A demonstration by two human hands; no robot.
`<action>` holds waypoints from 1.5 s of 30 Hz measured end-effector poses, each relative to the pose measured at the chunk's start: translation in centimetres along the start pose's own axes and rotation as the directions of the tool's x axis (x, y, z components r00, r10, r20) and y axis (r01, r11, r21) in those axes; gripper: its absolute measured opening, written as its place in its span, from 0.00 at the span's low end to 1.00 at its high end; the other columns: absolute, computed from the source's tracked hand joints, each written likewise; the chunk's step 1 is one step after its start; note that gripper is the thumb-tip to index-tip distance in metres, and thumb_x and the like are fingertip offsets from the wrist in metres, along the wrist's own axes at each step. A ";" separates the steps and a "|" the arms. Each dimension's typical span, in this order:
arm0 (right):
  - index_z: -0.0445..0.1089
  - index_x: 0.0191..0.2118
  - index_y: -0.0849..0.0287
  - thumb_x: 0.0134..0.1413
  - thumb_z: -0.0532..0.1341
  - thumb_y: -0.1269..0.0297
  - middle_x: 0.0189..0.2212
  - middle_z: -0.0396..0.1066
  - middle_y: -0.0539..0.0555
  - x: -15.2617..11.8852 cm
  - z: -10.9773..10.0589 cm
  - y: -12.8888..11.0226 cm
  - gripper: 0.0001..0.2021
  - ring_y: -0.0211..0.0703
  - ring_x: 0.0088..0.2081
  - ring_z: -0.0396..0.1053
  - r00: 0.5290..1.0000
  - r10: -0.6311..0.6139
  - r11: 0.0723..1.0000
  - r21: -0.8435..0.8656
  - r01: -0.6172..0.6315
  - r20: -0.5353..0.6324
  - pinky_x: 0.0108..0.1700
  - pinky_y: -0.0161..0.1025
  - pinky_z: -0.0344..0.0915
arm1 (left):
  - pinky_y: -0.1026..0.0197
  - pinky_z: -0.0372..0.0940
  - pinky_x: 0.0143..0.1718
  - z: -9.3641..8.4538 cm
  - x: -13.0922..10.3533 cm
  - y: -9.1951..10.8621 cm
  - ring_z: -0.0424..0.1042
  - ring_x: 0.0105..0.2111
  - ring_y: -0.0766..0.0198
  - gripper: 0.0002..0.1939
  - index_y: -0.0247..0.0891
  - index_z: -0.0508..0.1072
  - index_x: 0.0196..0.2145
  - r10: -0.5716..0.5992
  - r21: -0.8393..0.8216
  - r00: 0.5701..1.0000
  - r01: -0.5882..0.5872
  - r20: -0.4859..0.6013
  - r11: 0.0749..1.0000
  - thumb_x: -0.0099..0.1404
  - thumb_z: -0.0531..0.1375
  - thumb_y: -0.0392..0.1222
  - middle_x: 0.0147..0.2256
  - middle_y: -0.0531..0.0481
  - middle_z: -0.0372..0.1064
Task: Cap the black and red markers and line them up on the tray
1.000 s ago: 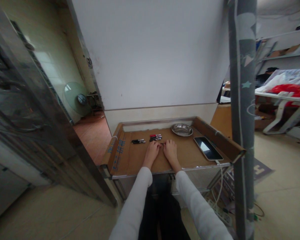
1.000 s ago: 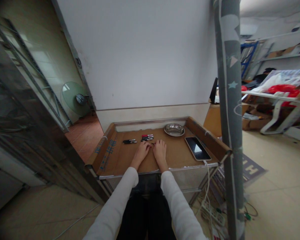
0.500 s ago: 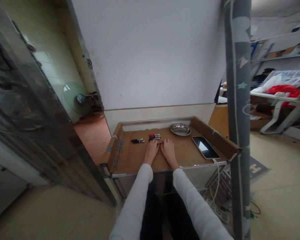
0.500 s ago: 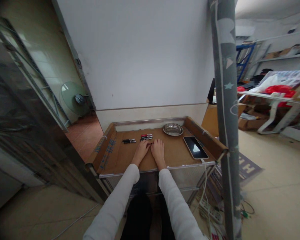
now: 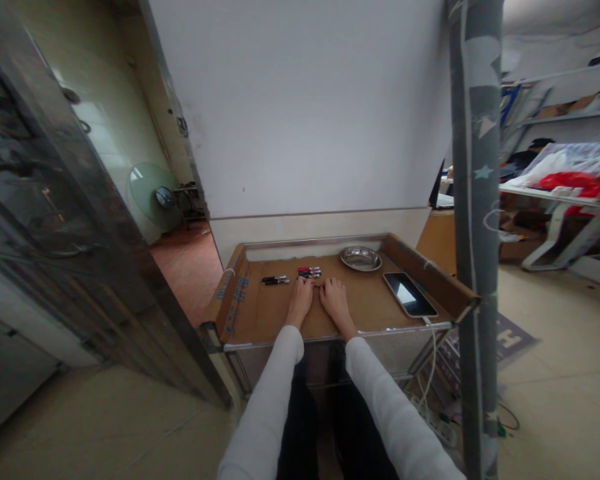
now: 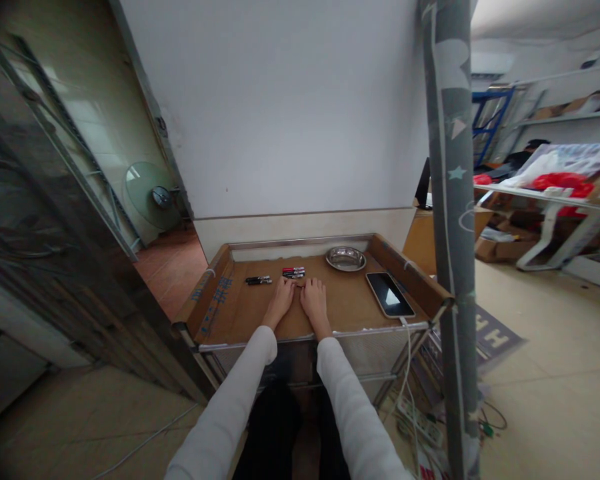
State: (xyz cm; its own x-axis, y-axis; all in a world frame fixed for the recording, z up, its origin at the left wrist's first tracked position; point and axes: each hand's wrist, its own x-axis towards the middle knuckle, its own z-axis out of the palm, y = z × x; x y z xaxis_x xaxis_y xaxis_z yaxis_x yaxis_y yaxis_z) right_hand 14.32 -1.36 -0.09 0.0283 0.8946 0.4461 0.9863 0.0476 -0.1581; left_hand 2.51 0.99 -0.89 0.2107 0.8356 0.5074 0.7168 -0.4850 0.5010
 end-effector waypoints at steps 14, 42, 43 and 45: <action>0.65 0.40 0.61 0.60 0.50 0.70 0.39 0.70 0.57 0.6 -0.4 -0.1 0.08 0.44 0.43 0.63 0.987 -0.159 0.963 0.225 0.146 0.039 0.43 0.37 0.53 | 0.60 0.65 0.39 -0.2 0.8 -1.4 0.71 0.31 0.65 0.02 0.35 0.70 0.30 -0.229 -0.615 0.973 0.184 0.006 0.767 0.56 0.60 0.33 0.30 0.50 0.71; 0.67 0.43 0.59 0.60 0.49 0.69 0.38 0.71 0.55 0.2 -1.2 0.1 0.11 0.42 0.41 0.65 0.982 -0.165 0.876 0.444 0.189 -0.093 0.44 0.36 0.58 | 0.60 0.66 0.33 -1.0 0.5 -1.2 0.71 0.26 0.64 0.13 0.34 0.72 0.26 -0.175 -0.723 0.982 0.175 0.076 0.668 0.57 0.59 0.47 0.25 0.48 0.73; 0.67 0.43 0.59 0.60 0.49 0.68 0.39 0.71 0.55 0.2 -1.3 0.1 0.11 0.42 0.40 0.66 0.979 -0.188 0.876 0.438 0.203 -0.078 0.44 0.35 0.58 | 0.60 0.66 0.33 -1.0 0.5 -1.2 0.71 0.26 0.64 0.12 0.34 0.72 0.27 -0.175 -0.709 0.982 0.172 0.069 0.684 0.57 0.59 0.47 0.25 0.49 0.73; 0.68 0.43 0.58 0.60 0.50 0.67 0.38 0.72 0.54 0.2 -1.4 0.1 0.11 0.42 0.40 0.66 0.978 -0.204 0.895 0.397 0.206 -0.048 0.43 0.35 0.57 | 0.60 0.65 0.35 -1.1 0.6 -1.3 0.71 0.28 0.63 0.12 0.34 0.73 0.27 -0.171 -0.657 0.984 0.158 0.045 0.737 0.58 0.58 0.47 0.26 0.48 0.73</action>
State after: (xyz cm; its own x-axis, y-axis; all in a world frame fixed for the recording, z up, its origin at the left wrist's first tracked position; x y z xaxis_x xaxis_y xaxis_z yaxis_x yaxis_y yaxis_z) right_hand 14.63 -1.83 1.23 -0.1660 0.8437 0.5105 0.8236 0.4033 -0.3988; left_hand 0.96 1.82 -0.52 0.1150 0.9170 0.3820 0.1255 -0.3948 0.9101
